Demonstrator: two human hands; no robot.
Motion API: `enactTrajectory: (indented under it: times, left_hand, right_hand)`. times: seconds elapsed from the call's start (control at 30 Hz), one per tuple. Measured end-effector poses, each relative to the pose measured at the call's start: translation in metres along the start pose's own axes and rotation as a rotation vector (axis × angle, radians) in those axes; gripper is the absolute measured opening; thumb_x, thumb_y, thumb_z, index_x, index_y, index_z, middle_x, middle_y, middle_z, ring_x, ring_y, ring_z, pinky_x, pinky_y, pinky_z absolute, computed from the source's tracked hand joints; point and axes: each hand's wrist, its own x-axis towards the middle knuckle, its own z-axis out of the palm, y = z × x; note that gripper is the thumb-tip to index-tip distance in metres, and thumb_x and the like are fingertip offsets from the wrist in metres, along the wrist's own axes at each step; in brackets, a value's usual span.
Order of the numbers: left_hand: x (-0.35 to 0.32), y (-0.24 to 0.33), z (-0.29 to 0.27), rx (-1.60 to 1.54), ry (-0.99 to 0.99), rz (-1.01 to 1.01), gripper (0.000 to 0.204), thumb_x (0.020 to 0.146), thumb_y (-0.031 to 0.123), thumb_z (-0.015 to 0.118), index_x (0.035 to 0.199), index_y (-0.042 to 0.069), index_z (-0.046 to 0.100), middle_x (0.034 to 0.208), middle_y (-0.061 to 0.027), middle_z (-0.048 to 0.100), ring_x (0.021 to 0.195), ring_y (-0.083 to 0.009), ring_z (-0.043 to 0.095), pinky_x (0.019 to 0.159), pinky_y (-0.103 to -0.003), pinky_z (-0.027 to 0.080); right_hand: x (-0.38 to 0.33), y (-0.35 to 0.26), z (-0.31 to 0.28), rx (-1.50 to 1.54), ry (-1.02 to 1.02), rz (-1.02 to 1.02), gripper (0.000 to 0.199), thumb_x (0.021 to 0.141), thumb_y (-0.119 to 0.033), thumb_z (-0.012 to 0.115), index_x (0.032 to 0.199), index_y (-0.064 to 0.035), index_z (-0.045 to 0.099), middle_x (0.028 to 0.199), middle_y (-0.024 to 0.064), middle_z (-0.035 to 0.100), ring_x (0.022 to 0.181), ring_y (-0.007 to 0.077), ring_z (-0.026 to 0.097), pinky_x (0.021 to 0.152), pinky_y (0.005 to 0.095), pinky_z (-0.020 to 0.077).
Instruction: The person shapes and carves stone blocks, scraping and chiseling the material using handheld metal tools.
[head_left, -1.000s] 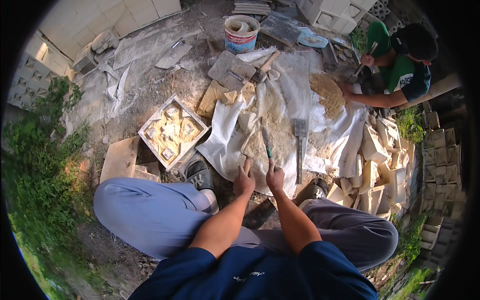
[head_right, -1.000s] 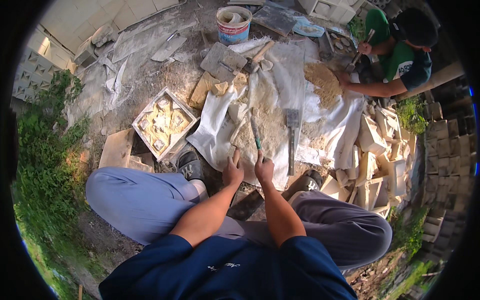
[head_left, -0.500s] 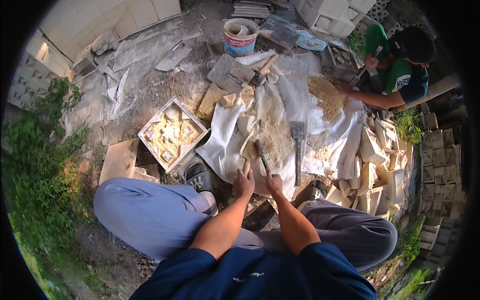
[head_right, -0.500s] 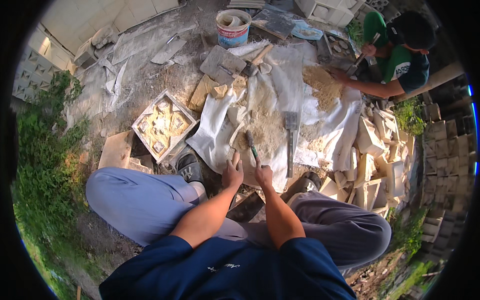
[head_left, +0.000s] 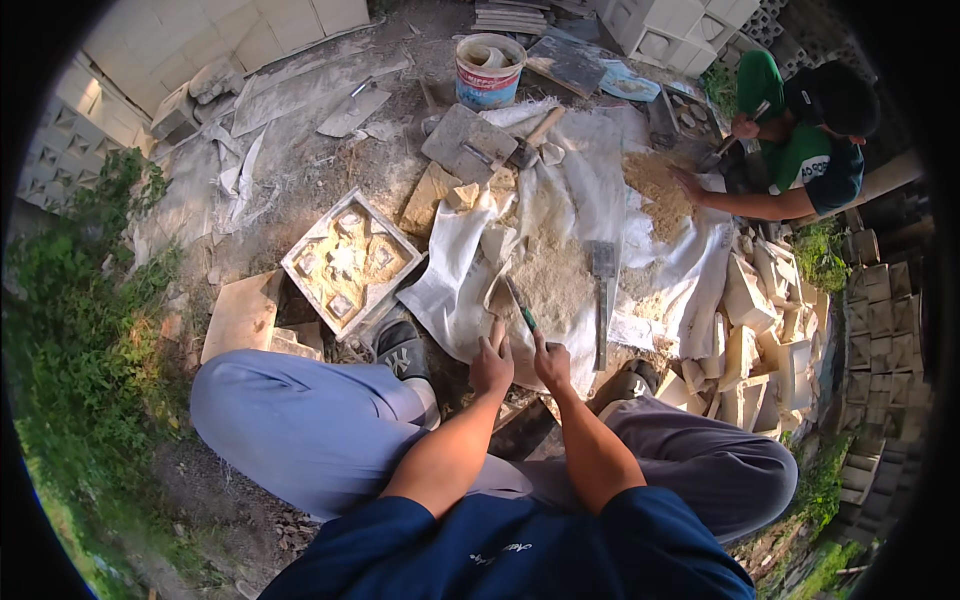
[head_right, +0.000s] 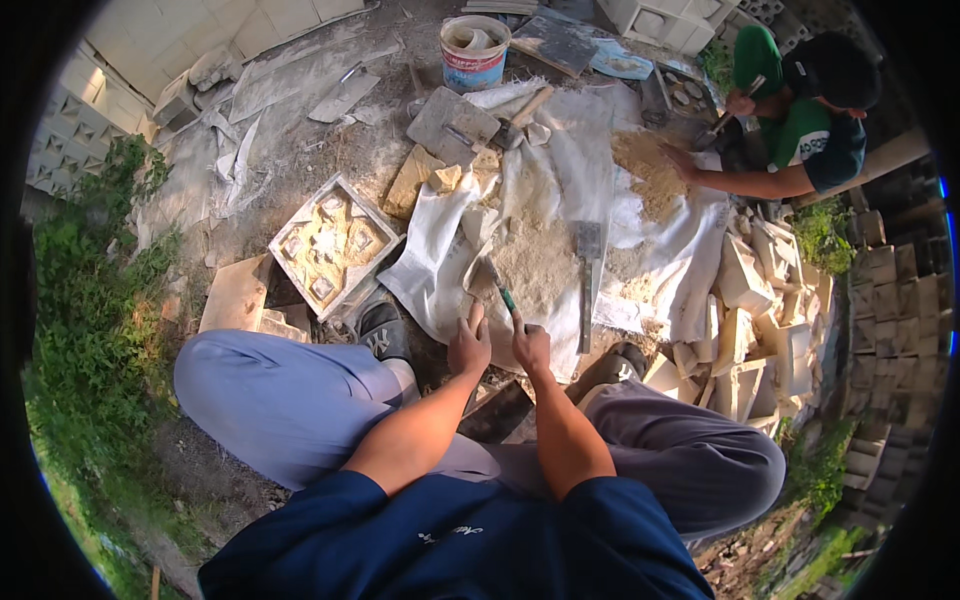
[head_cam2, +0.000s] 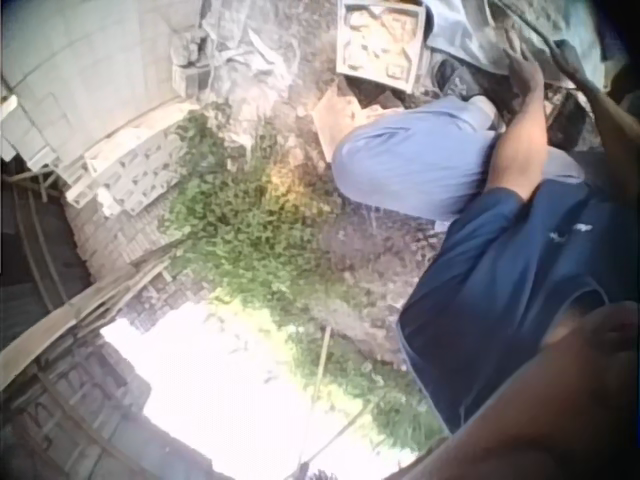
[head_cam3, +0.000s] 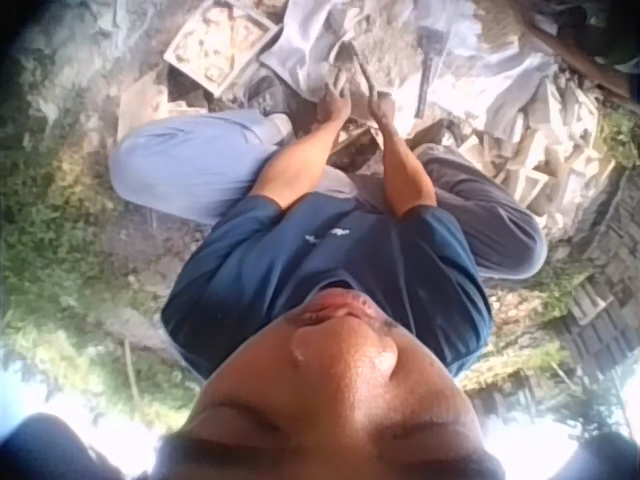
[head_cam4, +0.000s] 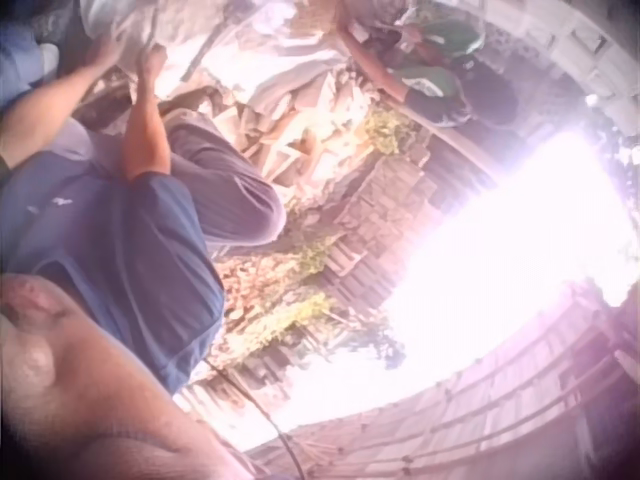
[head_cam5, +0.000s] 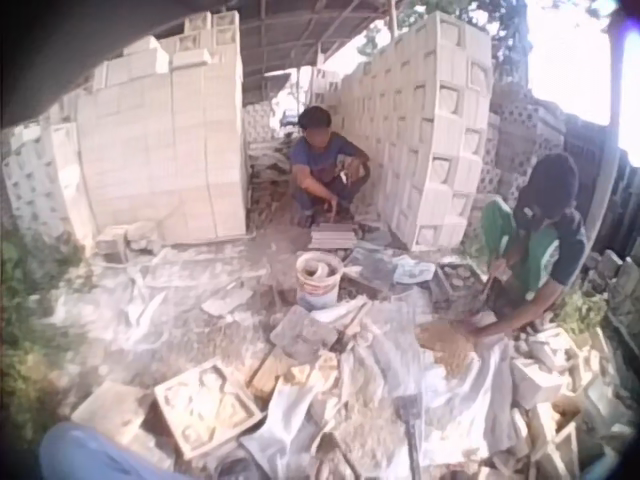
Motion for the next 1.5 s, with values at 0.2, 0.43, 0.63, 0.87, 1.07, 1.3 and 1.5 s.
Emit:
enactTrajectory:
  times: [0.2, 0.43, 0.63, 0.87, 1.07, 1.3, 1.5]
  left_hand:
    - [-0.004, -0.011, 0.006, 0.033, 0.117, 0.049, 0.055, 0.094, 0.046, 0.051, 0.132, 0.007, 0.045, 0.093, -0.0249, 0.068, 0.086, -0.0448, 0.066, 0.072, -0.056, 0.052]
    - [-0.009, -0.002, -0.005, 0.04, -0.01, -0.025, 0.053, 0.095, 0.047, 0.048, 0.127, 0.005, 0.044, 0.099, -0.0262, 0.067, 0.088, -0.0462, 0.066, 0.074, -0.056, 0.052]
    - [-0.012, 0.0, -0.005, 0.001, 0.07, -0.012, 0.044, 0.095, 0.045, 0.048, 0.116, 0.007, 0.045, 0.094, -0.0261, 0.067, 0.086, -0.0471, 0.065, 0.073, -0.057, 0.052]
    - [-0.016, 0.001, -0.007, 0.018, 0.036, -0.017, 0.041, 0.095, 0.045, 0.049, 0.111, 0.007, 0.046, 0.09, -0.0259, 0.067, 0.083, -0.0473, 0.065, 0.072, -0.058, 0.051]
    - [-0.011, -0.006, -0.007, 0.037, 0.138, 0.024, 0.043, 0.094, 0.044, 0.05, 0.112, 0.004, 0.048, 0.09, -0.0256, 0.067, 0.083, -0.0463, 0.066, 0.071, -0.057, 0.052]
    - [-0.013, -0.003, -0.005, 0.019, 0.025, -0.004, 0.052, 0.095, 0.047, 0.047, 0.121, 0.002, 0.047, 0.091, -0.027, 0.067, 0.083, -0.0463, 0.066, 0.072, -0.056, 0.052]
    - [-0.007, -0.007, -0.004, 0.053, 0.098, 0.027, 0.051, 0.094, 0.047, 0.048, 0.118, 0.003, 0.047, 0.09, -0.0274, 0.067, 0.082, -0.0465, 0.066, 0.071, -0.057, 0.052]
  right_hand:
    - [-0.002, -0.004, 0.001, 0.092, 0.07, -0.186, 0.075, 0.094, -0.058, 0.052, 0.056, 0.0067, 0.052, 0.051, 0.0205, 0.05, 0.047, 0.0251, 0.045, 0.051, 0.0466, 0.0367]
    - [0.001, -0.005, -0.005, 0.104, 0.009, -0.056, 0.075, 0.094, -0.058, 0.052, 0.054, 0.006, 0.052, 0.048, 0.016, 0.046, 0.047, 0.0229, 0.044, 0.05, 0.0453, 0.0349]
    - [-0.001, -0.002, 0.001, -0.023, 0.019, -0.147, 0.078, 0.093, -0.061, 0.05, 0.056, 0.0077, 0.055, 0.048, 0.02, 0.047, 0.049, 0.0228, 0.046, 0.052, 0.0452, 0.0386]
    - [0.002, -0.001, -0.001, 0.109, -0.017, -0.13, 0.078, 0.093, -0.061, 0.049, 0.058, 0.0076, 0.057, 0.051, 0.0205, 0.053, 0.05, 0.0255, 0.05, 0.054, 0.046, 0.041]
    - [0.001, 0.006, 0.006, -0.067, 0.017, -0.066, 0.076, 0.093, -0.061, 0.048, 0.062, 0.0072, 0.062, 0.058, 0.0258, 0.059, 0.06, 0.0391, 0.062, 0.062, 0.0498, 0.0454]
    - [0.004, 0.015, 0.002, 0.191, 0.033, -0.064, 0.074, 0.094, -0.061, 0.045, 0.07, 0.0057, 0.067, 0.064, 0.0288, 0.061, 0.072, 0.0428, 0.065, 0.07, 0.0502, 0.0481]
    - [0.012, 0.034, 0.0, 0.046, 0.151, 0.07, 0.079, 0.091, -0.063, 0.05, 0.06, 0.0087, 0.057, 0.052, 0.0199, 0.052, 0.049, 0.0306, 0.05, 0.055, 0.0456, 0.0406]
